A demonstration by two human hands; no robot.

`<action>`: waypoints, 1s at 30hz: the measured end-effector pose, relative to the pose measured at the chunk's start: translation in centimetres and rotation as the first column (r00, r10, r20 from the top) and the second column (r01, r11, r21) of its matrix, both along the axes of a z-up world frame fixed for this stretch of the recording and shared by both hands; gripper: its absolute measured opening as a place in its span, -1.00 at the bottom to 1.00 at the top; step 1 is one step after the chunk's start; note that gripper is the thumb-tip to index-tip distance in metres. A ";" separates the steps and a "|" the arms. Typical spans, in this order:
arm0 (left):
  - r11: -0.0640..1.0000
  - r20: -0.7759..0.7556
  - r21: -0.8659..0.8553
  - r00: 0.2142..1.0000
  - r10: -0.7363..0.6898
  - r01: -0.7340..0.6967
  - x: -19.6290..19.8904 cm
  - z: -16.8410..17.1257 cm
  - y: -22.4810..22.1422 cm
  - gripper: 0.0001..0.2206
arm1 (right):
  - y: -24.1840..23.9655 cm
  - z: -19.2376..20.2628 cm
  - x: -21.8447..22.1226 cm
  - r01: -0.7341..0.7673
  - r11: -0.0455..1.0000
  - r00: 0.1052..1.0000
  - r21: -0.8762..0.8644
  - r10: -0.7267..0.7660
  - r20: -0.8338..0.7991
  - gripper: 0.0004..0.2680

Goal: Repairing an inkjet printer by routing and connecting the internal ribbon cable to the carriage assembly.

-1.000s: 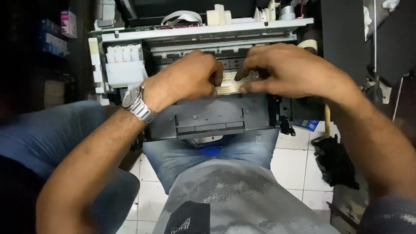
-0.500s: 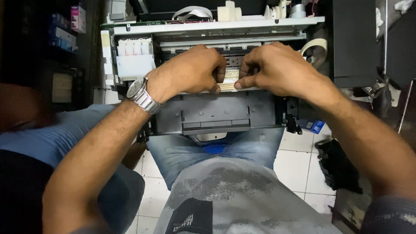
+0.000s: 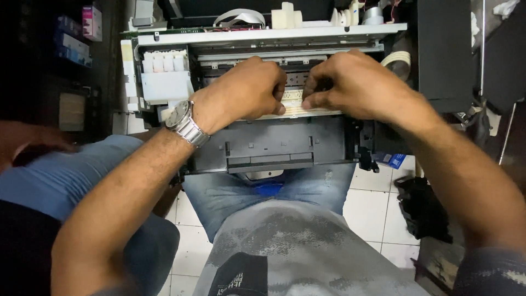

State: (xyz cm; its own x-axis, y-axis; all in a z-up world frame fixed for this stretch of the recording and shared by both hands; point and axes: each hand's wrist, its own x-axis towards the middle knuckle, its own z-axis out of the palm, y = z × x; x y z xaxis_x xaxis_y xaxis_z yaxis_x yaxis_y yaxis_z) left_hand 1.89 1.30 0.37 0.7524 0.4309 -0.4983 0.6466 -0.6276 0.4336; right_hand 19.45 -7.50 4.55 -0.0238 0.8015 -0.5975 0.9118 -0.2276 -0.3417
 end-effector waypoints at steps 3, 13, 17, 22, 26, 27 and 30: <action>1.000 -0.073 -0.024 0.997 0.003 -0.005 0.3 0.4 0.0 -0.79 | -0.8 0.7 1.5 -0.089 0.983 0.992 0.161 0.103 -0.075 -0.83; 0.998 -0.057 -0.063 0.998 0.014 -0.017 0.2 1.9 0.0 -0.82 | -4.7 -2.9 2.6 -0.244 0.804 0.942 0.543 0.330 -0.065 -0.85; 0.997 -0.071 -0.074 0.997 0.015 -0.020 0.3 1.6 0.2 -0.80 | -4.8 -3.2 2.3 -0.257 0.797 0.946 0.547 0.323 -0.028 -0.82; 0.997 -0.044 -0.072 0.999 0.014 -0.017 0.2 2.0 0.1 -0.83 | -5.0 -3.8 2.5 -0.290 0.789 0.945 0.542 0.325 0.031 -0.80; 0.996 0.003 -0.089 1.000 -0.010 0.010 0.1 2.0 0.2 -0.88 | -5.0 -3.5 2.3 -0.329 0.759 0.938 0.562 0.331 0.102 -0.83; 0.996 0.004 -0.089 1.000 -0.010 0.011 0.3 1.9 0.1 -0.88 | -5.1 -3.4 2.2 -0.329 0.759 0.938 0.562 0.330 0.103 -0.83; 0.997 -0.024 -0.082 1.000 -0.005 0.003 0.6 1.6 0.1 -0.80 | -5.1 -3.2 2.0 -0.368 0.730 0.925 0.575 0.352 0.144 -0.88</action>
